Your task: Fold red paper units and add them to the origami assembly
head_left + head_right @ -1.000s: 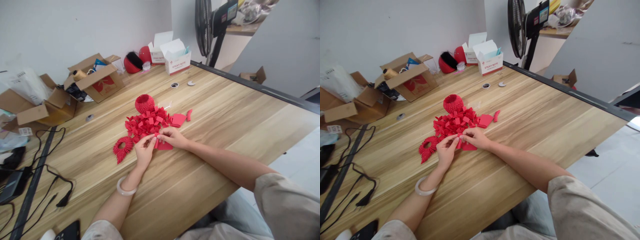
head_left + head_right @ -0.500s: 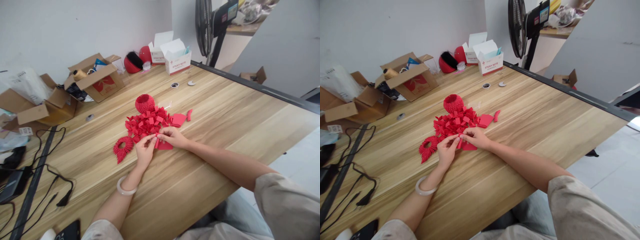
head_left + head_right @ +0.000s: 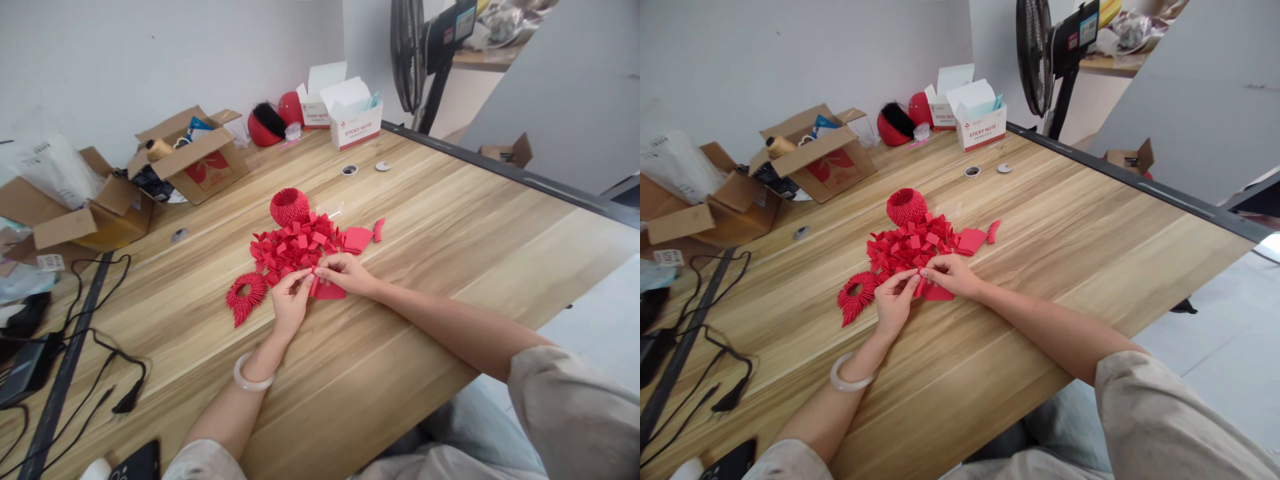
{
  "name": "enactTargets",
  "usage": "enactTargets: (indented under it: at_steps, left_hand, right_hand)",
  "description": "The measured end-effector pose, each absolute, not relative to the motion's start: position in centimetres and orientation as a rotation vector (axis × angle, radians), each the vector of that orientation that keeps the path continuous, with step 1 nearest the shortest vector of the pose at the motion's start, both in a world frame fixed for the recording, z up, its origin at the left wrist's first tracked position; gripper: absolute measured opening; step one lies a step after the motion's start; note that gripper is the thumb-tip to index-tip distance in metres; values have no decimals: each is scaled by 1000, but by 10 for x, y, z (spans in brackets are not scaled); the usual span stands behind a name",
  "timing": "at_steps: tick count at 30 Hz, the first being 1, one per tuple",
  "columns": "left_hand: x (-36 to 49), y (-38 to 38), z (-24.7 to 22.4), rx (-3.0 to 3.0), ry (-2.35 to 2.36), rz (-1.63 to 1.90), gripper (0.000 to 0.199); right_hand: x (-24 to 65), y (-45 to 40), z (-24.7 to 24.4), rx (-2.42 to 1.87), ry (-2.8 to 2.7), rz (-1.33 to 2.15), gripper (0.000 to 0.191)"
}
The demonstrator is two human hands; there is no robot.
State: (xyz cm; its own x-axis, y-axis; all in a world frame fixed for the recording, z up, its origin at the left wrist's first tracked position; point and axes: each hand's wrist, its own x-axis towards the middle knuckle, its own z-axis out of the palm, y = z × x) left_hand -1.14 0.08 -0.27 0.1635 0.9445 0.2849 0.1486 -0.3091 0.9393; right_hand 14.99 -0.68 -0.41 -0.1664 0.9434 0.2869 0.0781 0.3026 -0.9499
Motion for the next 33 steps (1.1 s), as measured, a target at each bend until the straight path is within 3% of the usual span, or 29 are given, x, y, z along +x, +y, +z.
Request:
enactTargets:
  at_steps: [13, 33]
  left_hand:
    - [-11, 1, -3, 1616, 1078, 1230, 21]
    - [-9, 2, -1, 1560, 1083, 1155, 23]
  right_hand:
    - [150, -6, -1, -965, -1570, 1117, 42]
    - [149, -7, -5, -1063, -1548, 951, 40]
